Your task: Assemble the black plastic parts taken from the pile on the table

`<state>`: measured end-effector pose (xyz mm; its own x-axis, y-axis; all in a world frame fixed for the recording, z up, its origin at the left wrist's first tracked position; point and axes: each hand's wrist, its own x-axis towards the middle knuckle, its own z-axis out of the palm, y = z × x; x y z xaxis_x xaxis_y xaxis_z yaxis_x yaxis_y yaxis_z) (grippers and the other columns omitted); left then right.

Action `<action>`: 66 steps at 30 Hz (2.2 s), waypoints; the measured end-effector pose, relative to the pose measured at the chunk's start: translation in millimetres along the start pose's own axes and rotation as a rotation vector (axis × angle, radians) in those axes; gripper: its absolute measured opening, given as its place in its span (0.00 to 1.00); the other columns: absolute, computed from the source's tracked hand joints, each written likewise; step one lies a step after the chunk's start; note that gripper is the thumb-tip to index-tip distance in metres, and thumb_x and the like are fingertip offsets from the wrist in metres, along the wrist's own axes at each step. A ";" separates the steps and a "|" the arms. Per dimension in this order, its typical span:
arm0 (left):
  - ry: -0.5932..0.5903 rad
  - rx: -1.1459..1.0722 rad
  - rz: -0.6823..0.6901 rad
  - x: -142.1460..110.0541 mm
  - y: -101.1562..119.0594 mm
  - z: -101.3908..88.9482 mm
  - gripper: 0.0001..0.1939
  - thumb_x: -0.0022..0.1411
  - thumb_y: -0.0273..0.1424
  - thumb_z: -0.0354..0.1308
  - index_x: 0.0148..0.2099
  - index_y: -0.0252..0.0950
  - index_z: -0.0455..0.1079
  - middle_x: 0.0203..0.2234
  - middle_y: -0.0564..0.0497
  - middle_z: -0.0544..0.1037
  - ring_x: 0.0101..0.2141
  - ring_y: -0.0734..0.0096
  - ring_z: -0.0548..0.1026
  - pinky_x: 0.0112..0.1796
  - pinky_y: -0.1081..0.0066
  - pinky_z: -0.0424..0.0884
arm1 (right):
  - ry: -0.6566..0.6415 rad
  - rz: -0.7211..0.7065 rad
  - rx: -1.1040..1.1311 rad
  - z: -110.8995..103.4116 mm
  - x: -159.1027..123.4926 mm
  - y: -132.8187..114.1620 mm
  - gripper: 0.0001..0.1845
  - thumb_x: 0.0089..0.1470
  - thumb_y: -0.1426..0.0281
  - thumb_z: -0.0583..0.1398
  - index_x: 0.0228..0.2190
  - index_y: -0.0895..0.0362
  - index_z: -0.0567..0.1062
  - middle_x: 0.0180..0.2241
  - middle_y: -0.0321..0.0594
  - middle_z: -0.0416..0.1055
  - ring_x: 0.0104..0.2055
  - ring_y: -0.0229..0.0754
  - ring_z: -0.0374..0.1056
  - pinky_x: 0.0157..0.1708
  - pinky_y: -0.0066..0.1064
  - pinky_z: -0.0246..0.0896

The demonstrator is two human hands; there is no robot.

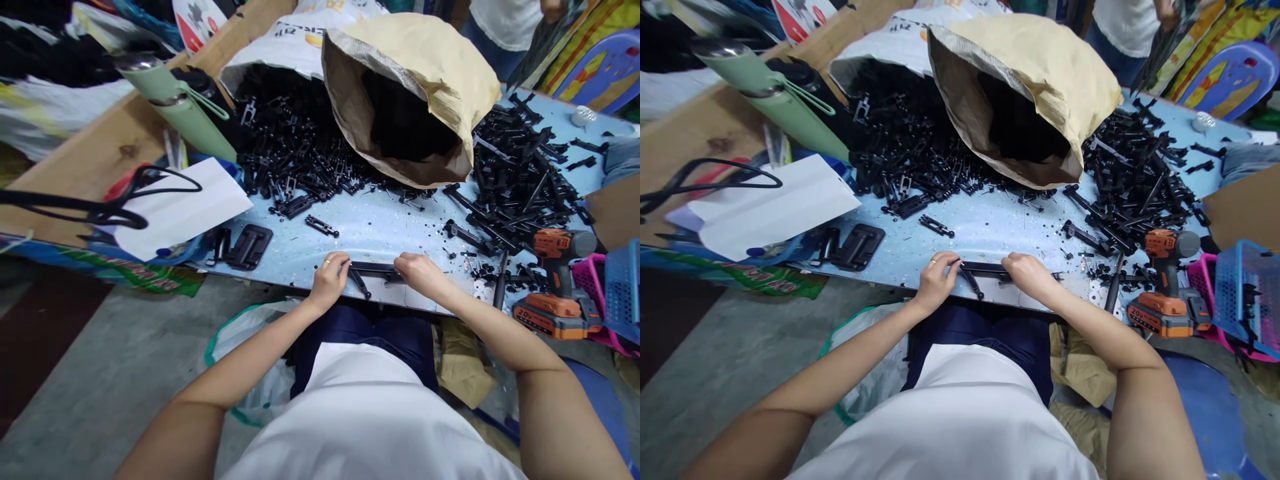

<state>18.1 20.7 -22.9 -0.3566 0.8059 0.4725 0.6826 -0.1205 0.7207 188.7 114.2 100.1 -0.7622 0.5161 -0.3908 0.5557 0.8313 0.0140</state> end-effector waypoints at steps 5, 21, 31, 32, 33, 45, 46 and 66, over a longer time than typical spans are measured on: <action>-0.073 0.144 0.127 -3.7 -1.3 2.3 0.13 0.64 0.33 0.45 0.39 0.35 0.70 0.33 0.45 0.77 0.40 0.68 0.75 0.42 0.65 0.72 | 0.031 -0.013 0.063 4.9 0.7 5.8 0.08 0.54 0.79 0.51 0.30 0.63 0.71 0.31 0.43 0.67 0.31 0.35 0.62 0.29 0.25 0.45; -0.301 0.082 0.325 4.6 -28.9 -6.7 0.15 0.64 0.28 0.43 0.43 0.37 0.71 0.40 0.45 0.76 0.45 0.69 0.73 0.47 0.63 0.68 | 0.164 -0.024 0.220 15.7 2.7 23.7 0.09 0.54 0.76 0.52 0.31 0.62 0.73 0.33 0.44 0.69 0.34 0.36 0.65 0.33 0.23 0.53; -0.176 0.169 0.580 4.5 -37.6 -3.7 0.16 0.63 0.23 0.42 0.44 0.34 0.70 0.39 0.45 0.77 0.44 0.72 0.74 0.43 0.68 0.70 | 0.159 -0.064 0.093 19.2 -1.0 20.1 0.09 0.53 0.79 0.51 0.30 0.63 0.72 0.32 0.44 0.68 0.31 0.34 0.63 0.29 0.23 0.49; -0.162 0.174 0.584 3.8 -37.9 -4.3 0.15 0.63 0.23 0.43 0.44 0.34 0.70 0.38 0.45 0.77 0.43 0.72 0.74 0.42 0.68 0.70 | 0.165 -0.068 0.088 21.2 -0.1 20.3 0.09 0.54 0.79 0.51 0.30 0.63 0.72 0.32 0.44 0.68 0.31 0.34 0.63 0.29 0.24 0.49; -0.154 0.187 0.592 2.7 -37.2 -5.1 0.15 0.62 0.23 0.43 0.44 0.34 0.70 0.38 0.46 0.77 0.43 0.72 0.74 0.42 0.68 0.70 | 0.170 -0.073 0.090 24.1 0.9 21.1 0.09 0.54 0.78 0.52 0.30 0.62 0.72 0.32 0.44 0.68 0.31 0.34 0.64 0.30 0.24 0.50; -0.586 0.340 0.372 11.9 39.2 41.2 0.29 0.56 0.44 0.55 0.53 0.27 0.61 0.41 0.39 0.73 0.42 0.59 0.71 0.43 0.61 0.65 | 0.565 -0.280 0.077 102.7 -13.2 55.3 0.26 0.58 0.57 0.50 0.52 0.60 0.66 0.40 0.49 0.68 0.41 0.41 0.64 0.38 0.32 0.60; -0.606 0.323 0.363 13.5 38.9 44.0 0.27 0.57 0.42 0.54 0.53 0.27 0.61 0.40 0.39 0.73 0.41 0.60 0.71 0.42 0.63 0.65 | 0.541 -0.290 0.054 103.8 -13.5 60.0 0.26 0.59 0.57 0.49 0.52 0.60 0.66 0.38 0.48 0.69 0.39 0.40 0.64 0.37 0.32 0.60; -0.563 0.515 -0.464 -15.6 65.8 7.8 0.16 0.60 0.30 0.45 0.36 0.31 0.74 0.31 0.41 0.77 0.34 0.61 0.76 0.33 0.69 0.68 | 0.434 -0.292 0.092 80.5 50.5 -26.6 0.27 0.61 0.58 0.42 0.53 0.59 0.66 0.47 0.48 0.65 0.43 0.43 0.62 0.40 0.36 0.62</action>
<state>73.6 4.7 13.2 -0.3945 0.8903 -0.2272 0.7976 0.4546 0.3965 162.2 101.5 5.9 -0.9460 0.3203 0.0504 0.3121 0.9416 -0.1268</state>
